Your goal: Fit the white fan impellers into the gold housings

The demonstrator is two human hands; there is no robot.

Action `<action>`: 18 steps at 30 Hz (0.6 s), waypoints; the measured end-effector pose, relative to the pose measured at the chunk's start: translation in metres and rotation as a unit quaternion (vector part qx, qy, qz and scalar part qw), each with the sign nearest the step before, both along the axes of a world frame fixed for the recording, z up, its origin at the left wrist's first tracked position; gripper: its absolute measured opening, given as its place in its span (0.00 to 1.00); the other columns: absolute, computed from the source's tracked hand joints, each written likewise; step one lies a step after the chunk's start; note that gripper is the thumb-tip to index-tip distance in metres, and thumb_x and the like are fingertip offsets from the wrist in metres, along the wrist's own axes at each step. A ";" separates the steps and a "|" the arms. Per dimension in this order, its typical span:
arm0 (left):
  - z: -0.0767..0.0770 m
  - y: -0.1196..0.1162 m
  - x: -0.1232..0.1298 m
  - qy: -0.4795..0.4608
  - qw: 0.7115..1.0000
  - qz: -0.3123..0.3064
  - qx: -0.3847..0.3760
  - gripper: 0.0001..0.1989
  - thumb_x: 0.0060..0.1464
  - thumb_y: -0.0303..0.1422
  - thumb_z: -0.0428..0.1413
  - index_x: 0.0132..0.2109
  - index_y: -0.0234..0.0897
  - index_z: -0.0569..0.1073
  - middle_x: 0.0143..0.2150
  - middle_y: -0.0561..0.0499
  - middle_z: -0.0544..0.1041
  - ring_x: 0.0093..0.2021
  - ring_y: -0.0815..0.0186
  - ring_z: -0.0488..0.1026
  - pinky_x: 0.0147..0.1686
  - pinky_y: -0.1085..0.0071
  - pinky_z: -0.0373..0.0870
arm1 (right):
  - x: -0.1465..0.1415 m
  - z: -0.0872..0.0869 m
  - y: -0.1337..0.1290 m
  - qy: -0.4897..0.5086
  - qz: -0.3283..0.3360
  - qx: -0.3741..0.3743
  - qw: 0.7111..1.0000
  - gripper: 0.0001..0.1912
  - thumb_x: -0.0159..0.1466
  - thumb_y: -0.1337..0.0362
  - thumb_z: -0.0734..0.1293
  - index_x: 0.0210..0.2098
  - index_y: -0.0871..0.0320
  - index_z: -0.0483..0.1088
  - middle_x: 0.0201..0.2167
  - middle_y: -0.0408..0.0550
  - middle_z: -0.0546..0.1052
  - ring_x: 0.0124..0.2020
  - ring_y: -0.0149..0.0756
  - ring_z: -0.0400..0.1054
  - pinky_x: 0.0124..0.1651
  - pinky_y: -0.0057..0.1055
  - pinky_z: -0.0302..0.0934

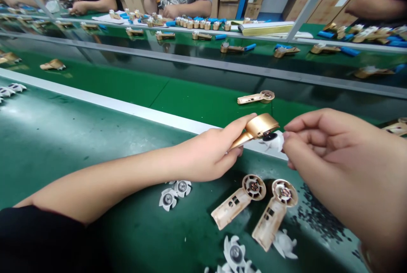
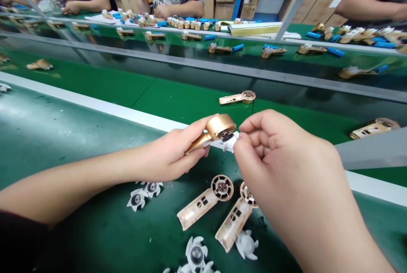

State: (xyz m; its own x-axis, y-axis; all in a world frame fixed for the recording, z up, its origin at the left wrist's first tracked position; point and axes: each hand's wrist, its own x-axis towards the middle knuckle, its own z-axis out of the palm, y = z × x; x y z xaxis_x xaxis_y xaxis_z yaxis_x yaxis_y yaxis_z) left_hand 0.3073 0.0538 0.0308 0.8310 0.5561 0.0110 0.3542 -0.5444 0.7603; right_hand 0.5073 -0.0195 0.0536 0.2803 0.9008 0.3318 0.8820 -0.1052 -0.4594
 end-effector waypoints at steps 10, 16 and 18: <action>-0.001 -0.001 0.000 0.037 0.999 0.004 0.031 0.30 0.66 0.30 0.44 0.71 0.37 0.46 0.45 0.45 0.77 0.39 0.58 0.76 0.39 0.63 0.72 | -0.008 0.001 0.000 0.094 -0.032 -0.001 0.995 0.09 0.57 0.55 0.66 0.35 0.51 0.73 0.24 0.42 0.76 0.21 0.35 0.69 0.23 0.30 0.57; -0.009 -0.005 0.003 0.064 0.996 0.026 0.065 0.27 0.66 0.32 0.43 0.69 0.35 0.46 0.47 0.40 0.78 0.40 0.54 0.79 0.37 0.61 0.73 | -0.015 0.003 0.000 0.210 -0.034 0.001 0.977 0.11 0.57 0.59 0.68 0.40 0.49 0.69 0.25 0.41 0.77 0.24 0.38 0.73 0.22 0.29 0.60; -0.011 -0.006 0.004 0.062 0.996 0.026 0.064 0.27 0.66 0.32 0.43 0.69 0.34 0.46 0.47 0.39 0.78 0.41 0.53 0.79 0.37 0.59 0.74 | -0.015 0.003 -0.001 0.225 -0.029 -0.008 0.974 0.14 0.59 0.59 0.68 0.45 0.48 0.65 0.26 0.40 0.77 0.23 0.39 0.74 0.19 0.28 0.59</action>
